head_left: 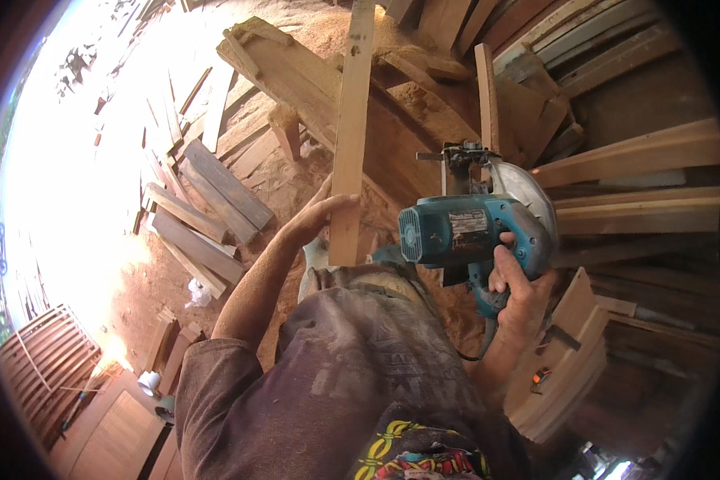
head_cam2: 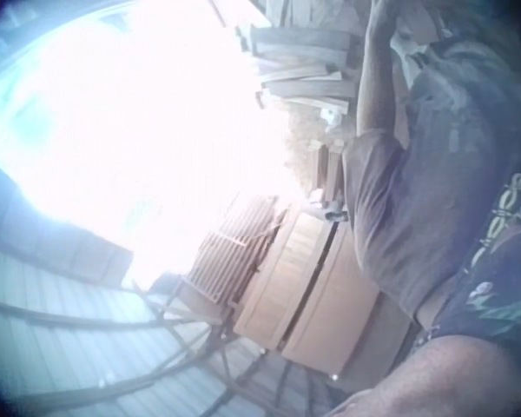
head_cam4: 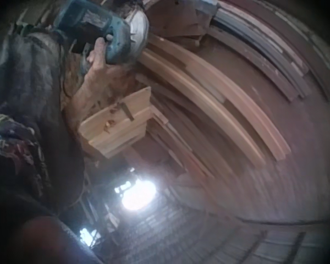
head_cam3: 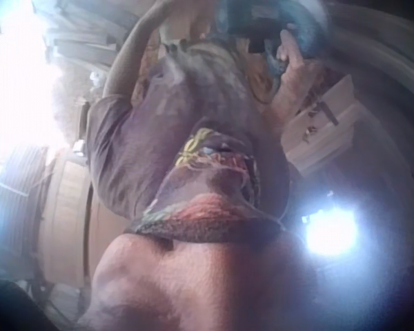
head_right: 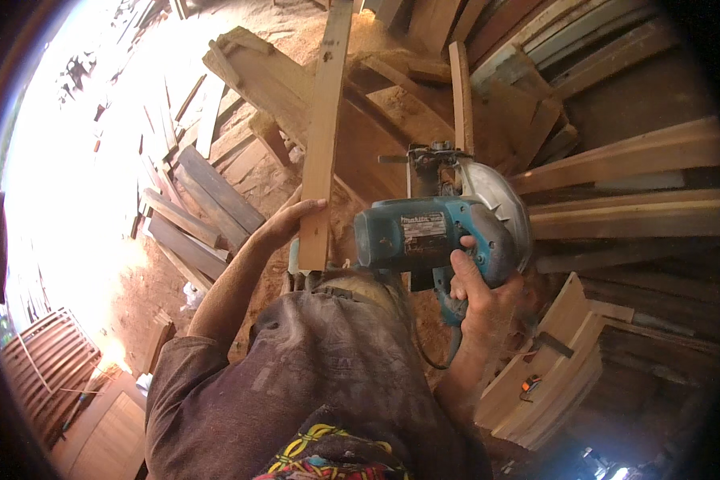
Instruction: The person uses a circular saw to cut a long wooden plank into smaller pieces on a workbench. After cutting, the person uses a handheld sander to smooth the edges of the cut wood.
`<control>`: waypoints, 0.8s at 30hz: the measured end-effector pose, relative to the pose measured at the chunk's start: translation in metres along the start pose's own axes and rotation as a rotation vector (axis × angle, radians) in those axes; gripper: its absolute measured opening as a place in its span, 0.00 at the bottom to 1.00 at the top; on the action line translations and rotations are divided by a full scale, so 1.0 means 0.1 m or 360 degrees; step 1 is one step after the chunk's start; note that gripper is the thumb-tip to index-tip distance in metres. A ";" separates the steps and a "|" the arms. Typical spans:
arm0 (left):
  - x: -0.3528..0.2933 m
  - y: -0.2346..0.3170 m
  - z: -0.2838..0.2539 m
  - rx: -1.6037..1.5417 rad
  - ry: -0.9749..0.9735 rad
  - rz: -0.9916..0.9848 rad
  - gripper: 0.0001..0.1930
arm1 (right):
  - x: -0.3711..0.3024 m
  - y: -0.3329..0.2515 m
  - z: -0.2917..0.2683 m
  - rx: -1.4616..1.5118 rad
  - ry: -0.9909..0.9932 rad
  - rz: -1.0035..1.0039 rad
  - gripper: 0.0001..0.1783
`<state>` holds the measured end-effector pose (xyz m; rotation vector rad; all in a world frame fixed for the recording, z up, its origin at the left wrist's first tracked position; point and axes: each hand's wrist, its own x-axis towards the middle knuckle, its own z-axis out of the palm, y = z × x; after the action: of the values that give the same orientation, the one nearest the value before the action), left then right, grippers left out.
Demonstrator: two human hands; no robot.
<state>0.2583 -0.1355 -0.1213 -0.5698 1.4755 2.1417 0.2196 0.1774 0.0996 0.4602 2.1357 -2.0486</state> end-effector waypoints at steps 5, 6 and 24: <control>-0.05 -0.08 -0.26 0.1140 0.0605 0.0389 0.45 | 0.09 0.03 -0.14 -0.0071 -0.0034 0.0027 0.14; -0.09 -0.07 -0.49 0.1520 0.0703 0.0606 0.45 | 0.12 0.02 -0.16 -0.0086 -0.0061 0.0020 0.14; 1.09 -0.27 1.11 0.2812 -0.0635 0.1125 0.26 | 0.50 0.59 -0.49 -0.0017 0.0033 -0.0028 0.12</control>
<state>0.1796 -0.0065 -0.1671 1.0225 2.6261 0.4110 0.1962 0.2329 0.0304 0.4654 2.1688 -2.0496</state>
